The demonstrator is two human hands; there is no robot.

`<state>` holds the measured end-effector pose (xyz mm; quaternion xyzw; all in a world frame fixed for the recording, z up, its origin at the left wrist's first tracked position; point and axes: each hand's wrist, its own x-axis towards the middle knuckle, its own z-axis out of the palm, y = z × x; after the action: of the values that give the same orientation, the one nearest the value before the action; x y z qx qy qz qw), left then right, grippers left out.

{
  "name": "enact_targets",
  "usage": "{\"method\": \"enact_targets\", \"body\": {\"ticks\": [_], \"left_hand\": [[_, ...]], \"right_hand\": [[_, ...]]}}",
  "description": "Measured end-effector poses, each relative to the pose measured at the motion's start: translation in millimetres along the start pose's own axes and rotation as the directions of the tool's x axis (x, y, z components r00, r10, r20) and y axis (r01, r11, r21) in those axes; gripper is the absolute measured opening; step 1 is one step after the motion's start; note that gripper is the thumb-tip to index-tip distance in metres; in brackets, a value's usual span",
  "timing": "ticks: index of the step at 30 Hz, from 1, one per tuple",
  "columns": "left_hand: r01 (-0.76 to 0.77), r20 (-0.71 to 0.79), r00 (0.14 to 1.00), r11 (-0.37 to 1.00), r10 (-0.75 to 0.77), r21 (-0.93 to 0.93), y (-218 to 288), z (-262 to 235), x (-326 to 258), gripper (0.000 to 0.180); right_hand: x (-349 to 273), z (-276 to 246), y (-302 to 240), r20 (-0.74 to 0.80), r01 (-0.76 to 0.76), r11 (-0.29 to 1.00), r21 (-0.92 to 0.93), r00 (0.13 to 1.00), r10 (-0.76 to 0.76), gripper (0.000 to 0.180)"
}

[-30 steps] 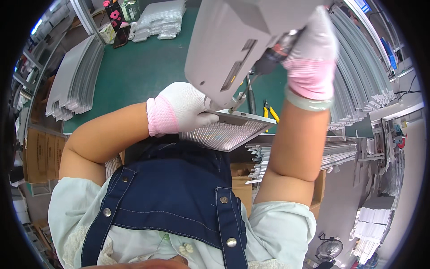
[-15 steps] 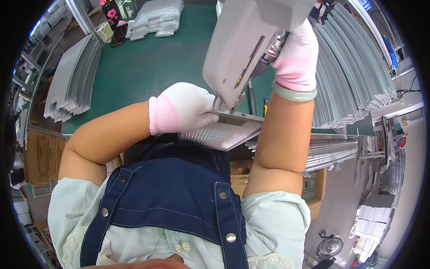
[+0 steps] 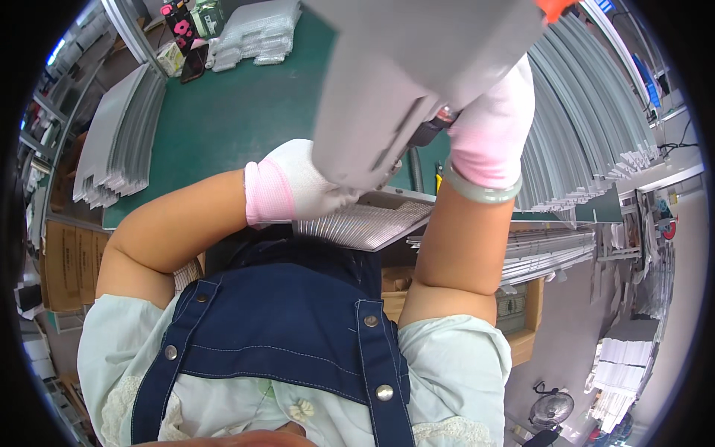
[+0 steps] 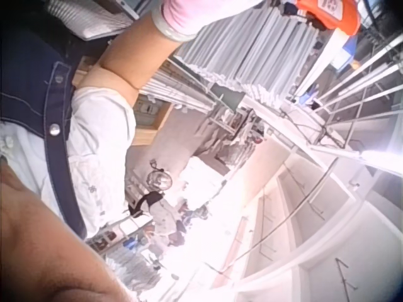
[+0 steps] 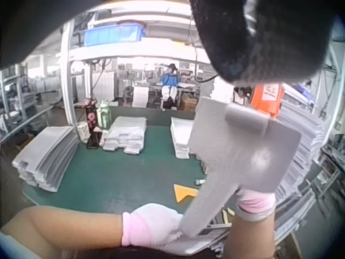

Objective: The person assembles rectangular light fixtures on a factory workbench. They place a mesh panel, insert a small plastic component, and fit two long white frame pieces along the sides. The person uses a handheld stapler to secure the frame to the mesh, repeating this process for multiple units.

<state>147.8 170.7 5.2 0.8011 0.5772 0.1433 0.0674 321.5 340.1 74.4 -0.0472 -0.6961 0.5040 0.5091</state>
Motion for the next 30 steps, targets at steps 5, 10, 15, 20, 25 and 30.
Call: {"method": "enact_targets", "body": {"ticks": [5,10,15,20,25,30], "left_hand": [[0.084,0.048,0.995,0.995,-0.086,0.051,7.6,-17.2,-8.6,0.029],[0.131,0.151,0.982,0.988,-0.117,-0.087,20.8,-39.0,-15.7,0.024],[-0.009,0.036,0.999,0.987,0.015,-0.159,29.4,-57.0,-44.7,0.016],[0.073,-0.237,0.968,0.996,-0.081,-0.041,34.8,-123.2,-83.5,0.035],[0.054,-0.602,0.596,0.774,-0.532,-0.631,48.4,-145.6,-97.4,0.034],[-0.437,-0.585,0.767,0.882,0.263,-0.176,77.7,-80.7,-38.2,0.06]], "right_hand": [[10.8,71.6,-54.4,-0.17,-0.036,0.996,-0.088,0.985,0.02,0.025],[62.7,49.1,-83.4,-0.303,-0.055,0.998,0.001,0.951,0.053,0.024],[115.7,26.0,-78.1,-0.346,0.027,0.961,-0.274,0.93,-0.124,0.017],[150.2,-38.0,-41.0,-0.154,0.062,0.763,-0.643,0.966,-0.209,0.02],[92.1,-23.4,-60.0,-0.028,0.254,0.425,-0.869,0.833,-0.553,0.045],[-69.2,53.5,-102.2,0.116,-0.051,0.906,-0.42,0.987,0.109,0.053]]}}
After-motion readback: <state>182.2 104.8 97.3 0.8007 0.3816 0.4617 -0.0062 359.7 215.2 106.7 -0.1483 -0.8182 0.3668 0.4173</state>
